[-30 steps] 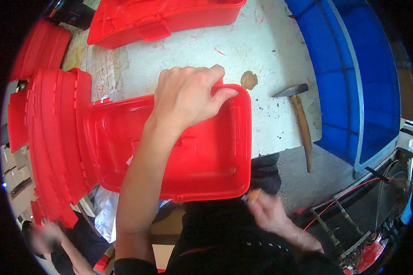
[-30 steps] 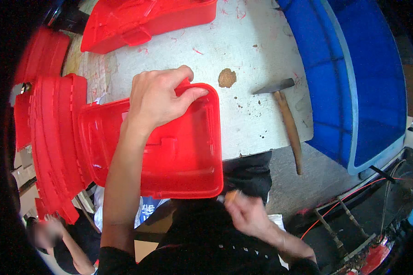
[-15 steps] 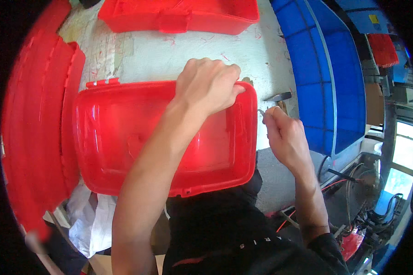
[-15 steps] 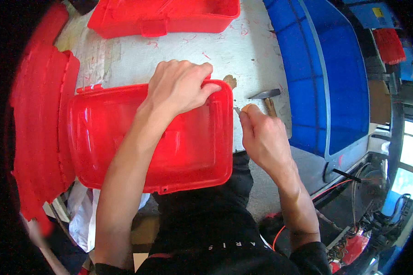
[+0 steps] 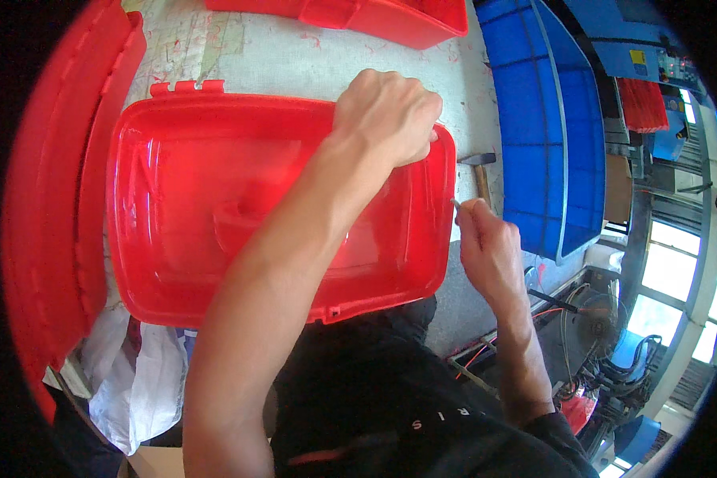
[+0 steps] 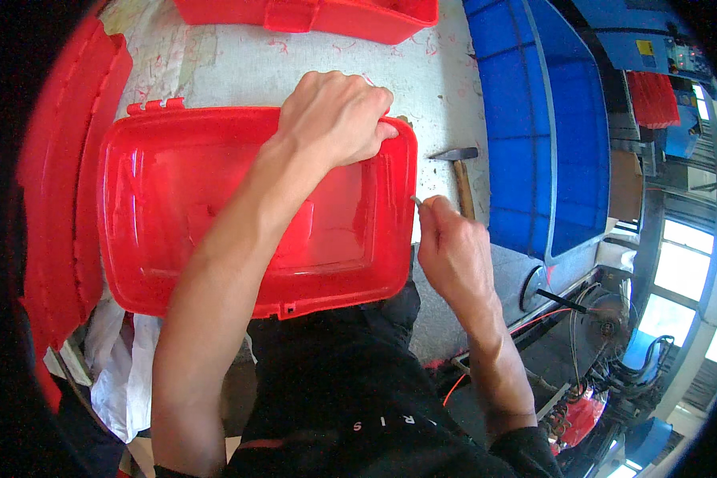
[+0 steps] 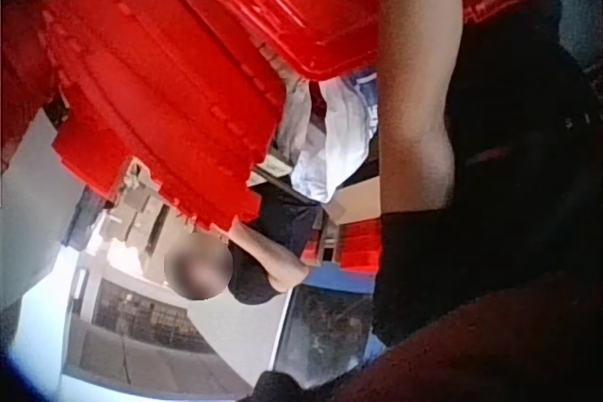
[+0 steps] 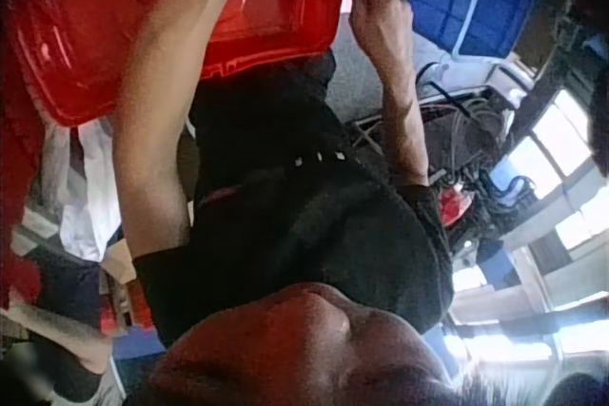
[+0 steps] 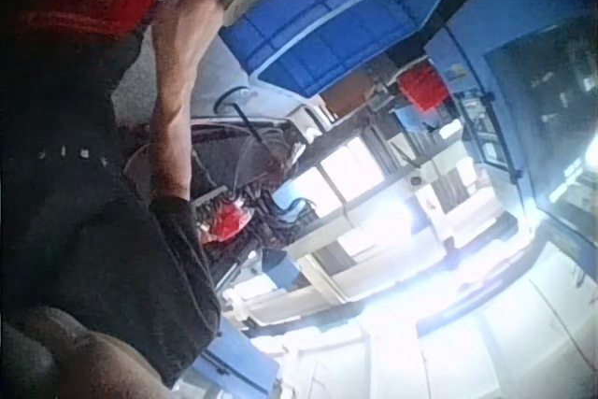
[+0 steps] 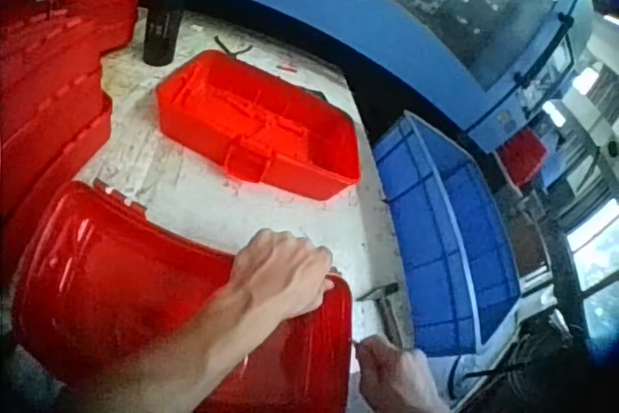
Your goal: The person repeatedly removes small plastic flash from the edges and corners of red plastic containers using fingers and a hammer. They turn the containers over to access different sides and place finished units into a blue bin.
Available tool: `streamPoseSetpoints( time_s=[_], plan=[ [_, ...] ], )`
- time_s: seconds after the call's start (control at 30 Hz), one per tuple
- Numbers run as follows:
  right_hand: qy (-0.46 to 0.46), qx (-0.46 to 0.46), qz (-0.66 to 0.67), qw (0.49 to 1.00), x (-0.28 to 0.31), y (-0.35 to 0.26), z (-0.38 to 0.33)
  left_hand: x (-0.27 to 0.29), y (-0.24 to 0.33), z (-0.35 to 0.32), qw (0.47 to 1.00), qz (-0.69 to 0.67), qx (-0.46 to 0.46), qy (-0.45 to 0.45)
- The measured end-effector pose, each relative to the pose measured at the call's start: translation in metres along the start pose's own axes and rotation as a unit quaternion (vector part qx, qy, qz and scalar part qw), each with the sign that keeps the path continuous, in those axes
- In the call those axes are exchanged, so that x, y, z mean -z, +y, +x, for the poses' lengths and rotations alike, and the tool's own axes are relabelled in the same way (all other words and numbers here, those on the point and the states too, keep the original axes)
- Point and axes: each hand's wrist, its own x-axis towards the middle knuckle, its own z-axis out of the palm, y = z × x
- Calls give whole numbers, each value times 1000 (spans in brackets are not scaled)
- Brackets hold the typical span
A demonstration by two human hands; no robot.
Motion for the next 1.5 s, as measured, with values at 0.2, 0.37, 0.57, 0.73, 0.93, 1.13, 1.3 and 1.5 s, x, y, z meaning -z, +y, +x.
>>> streamPoseSetpoints(
  time_s=[0.2,0.37,0.57,0.73,0.93,1.13,1.3,1.5],
  plan=[
    [-28,-19,0,999,-1,4,-41,3,2,0,1000,5,11,-18],
    [-65,-18,25,997,2,6,-74,3,0,1,1000,-1,8,-24],
    [-20,-88,158,983,14,7,-68,5,3,2,1000,12,7,-22],
    [83,99,-19,991,-29,7,-24,13,6,4,998,43,21,-44],
    [84,52,121,988,-29,48,-56,13,9,9,993,83,75,-45],
    [71,-89,334,936,-6,102,-68,55,-60,-7,965,110,233,57],
    [-3,-8,499,867,-27,107,-53,91,-111,-99,927,1,376,-1],
    [-51,-54,539,839,-43,106,-43,112,-10,-106,866,372,332,48]
  ],
)
